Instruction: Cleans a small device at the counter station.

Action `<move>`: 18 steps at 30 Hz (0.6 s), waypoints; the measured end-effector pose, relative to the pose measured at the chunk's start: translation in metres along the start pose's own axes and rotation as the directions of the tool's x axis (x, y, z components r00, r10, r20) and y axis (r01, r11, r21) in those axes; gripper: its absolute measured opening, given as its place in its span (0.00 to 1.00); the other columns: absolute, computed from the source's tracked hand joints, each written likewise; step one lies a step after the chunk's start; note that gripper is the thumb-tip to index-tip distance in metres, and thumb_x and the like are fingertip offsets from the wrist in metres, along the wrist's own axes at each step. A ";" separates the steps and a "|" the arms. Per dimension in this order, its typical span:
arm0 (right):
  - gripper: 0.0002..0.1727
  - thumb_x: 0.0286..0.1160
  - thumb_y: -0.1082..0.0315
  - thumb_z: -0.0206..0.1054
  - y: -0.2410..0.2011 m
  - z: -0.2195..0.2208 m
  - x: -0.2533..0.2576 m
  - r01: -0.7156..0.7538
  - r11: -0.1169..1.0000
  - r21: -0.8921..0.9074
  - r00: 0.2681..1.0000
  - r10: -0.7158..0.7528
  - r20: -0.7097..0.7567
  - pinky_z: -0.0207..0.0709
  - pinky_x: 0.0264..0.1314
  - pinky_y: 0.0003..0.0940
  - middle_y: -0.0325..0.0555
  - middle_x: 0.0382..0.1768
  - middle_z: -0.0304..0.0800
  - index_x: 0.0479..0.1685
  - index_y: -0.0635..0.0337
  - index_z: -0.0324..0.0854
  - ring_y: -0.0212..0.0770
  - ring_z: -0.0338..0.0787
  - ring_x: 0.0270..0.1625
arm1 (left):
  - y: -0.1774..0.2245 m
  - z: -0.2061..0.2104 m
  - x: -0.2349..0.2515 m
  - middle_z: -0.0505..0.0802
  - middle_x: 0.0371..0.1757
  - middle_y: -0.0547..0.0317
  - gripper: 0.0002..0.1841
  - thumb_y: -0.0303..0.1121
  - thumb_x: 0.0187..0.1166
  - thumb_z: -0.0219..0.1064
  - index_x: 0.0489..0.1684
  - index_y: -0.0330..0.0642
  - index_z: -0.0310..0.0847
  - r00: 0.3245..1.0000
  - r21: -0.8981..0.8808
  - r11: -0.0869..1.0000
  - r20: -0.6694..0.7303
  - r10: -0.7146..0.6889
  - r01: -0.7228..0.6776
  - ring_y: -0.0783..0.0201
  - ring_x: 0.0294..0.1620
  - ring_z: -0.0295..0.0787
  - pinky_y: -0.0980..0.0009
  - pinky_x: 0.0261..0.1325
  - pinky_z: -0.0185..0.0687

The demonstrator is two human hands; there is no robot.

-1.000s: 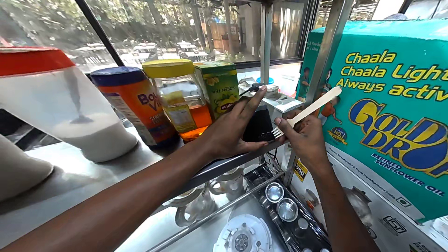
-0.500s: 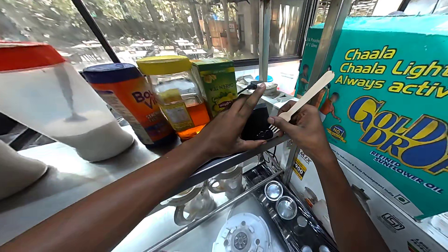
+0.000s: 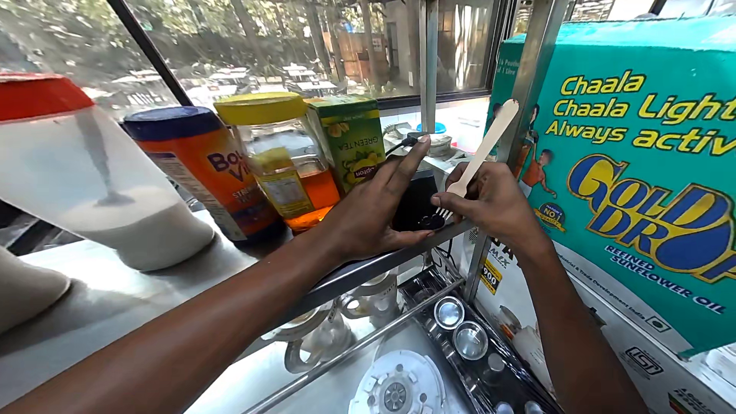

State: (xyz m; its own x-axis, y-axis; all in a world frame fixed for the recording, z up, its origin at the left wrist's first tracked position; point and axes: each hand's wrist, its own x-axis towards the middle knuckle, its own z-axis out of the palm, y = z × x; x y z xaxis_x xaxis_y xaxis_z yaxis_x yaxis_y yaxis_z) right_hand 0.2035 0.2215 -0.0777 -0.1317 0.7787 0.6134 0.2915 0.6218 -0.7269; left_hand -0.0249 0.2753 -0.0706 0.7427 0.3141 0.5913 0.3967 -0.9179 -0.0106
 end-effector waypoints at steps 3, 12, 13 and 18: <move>0.09 0.66 0.73 0.81 0.001 0.000 0.000 -0.011 1.000 0.002 1.000 0.011 0.001 0.82 0.20 0.25 0.43 0.20 0.88 0.36 0.65 0.84 0.32 0.85 0.18 | 0.001 0.000 0.000 0.76 0.77 0.43 0.65 0.61 0.61 0.79 0.98 0.51 0.31 1.000 0.009 1.000 0.004 -0.010 0.010 0.54 0.64 0.86 0.55 0.58 0.89; 0.09 0.66 0.74 0.80 0.008 0.007 -0.010 0.025 0.997 0.076 0.995 -0.017 -0.097 0.84 0.21 0.28 0.46 0.23 0.89 0.36 0.66 0.83 0.35 0.86 0.19 | -0.004 0.002 -0.001 0.78 0.75 0.42 0.64 0.62 0.63 0.77 0.98 0.51 0.31 1.000 -0.006 1.000 -0.016 0.021 -0.021 0.53 0.63 0.87 0.55 0.58 0.89; 0.09 0.66 0.75 0.80 0.009 0.009 -0.012 0.029 0.995 0.090 0.993 -0.019 -0.118 0.83 0.21 0.27 0.45 0.23 0.89 0.36 0.66 0.83 0.34 0.86 0.19 | -0.004 0.003 -0.001 0.78 0.75 0.43 0.65 0.62 0.63 0.77 0.98 0.51 0.31 1.000 -0.002 1.000 -0.016 0.018 -0.018 0.54 0.62 0.87 0.55 0.57 0.89; 0.10 0.65 0.74 0.80 0.014 0.020 -0.021 0.027 0.989 0.148 0.969 0.011 -0.247 0.85 0.22 0.28 0.46 0.25 0.89 0.37 0.66 0.84 0.35 0.86 0.20 | -0.004 0.003 -0.001 0.79 0.74 0.44 0.65 0.62 0.62 0.78 0.98 0.53 0.30 1.000 0.006 1.000 -0.018 0.011 -0.011 0.55 0.60 0.88 0.55 0.54 0.90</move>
State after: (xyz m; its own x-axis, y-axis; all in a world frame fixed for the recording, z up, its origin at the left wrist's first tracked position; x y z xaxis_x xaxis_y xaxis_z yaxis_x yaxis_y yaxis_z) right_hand 0.1920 0.2157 -0.1070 0.1094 0.7408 0.6628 0.1447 0.6478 -0.7479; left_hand -0.0256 0.2790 -0.0741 0.7373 0.2994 0.6056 0.3914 -0.9199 -0.0217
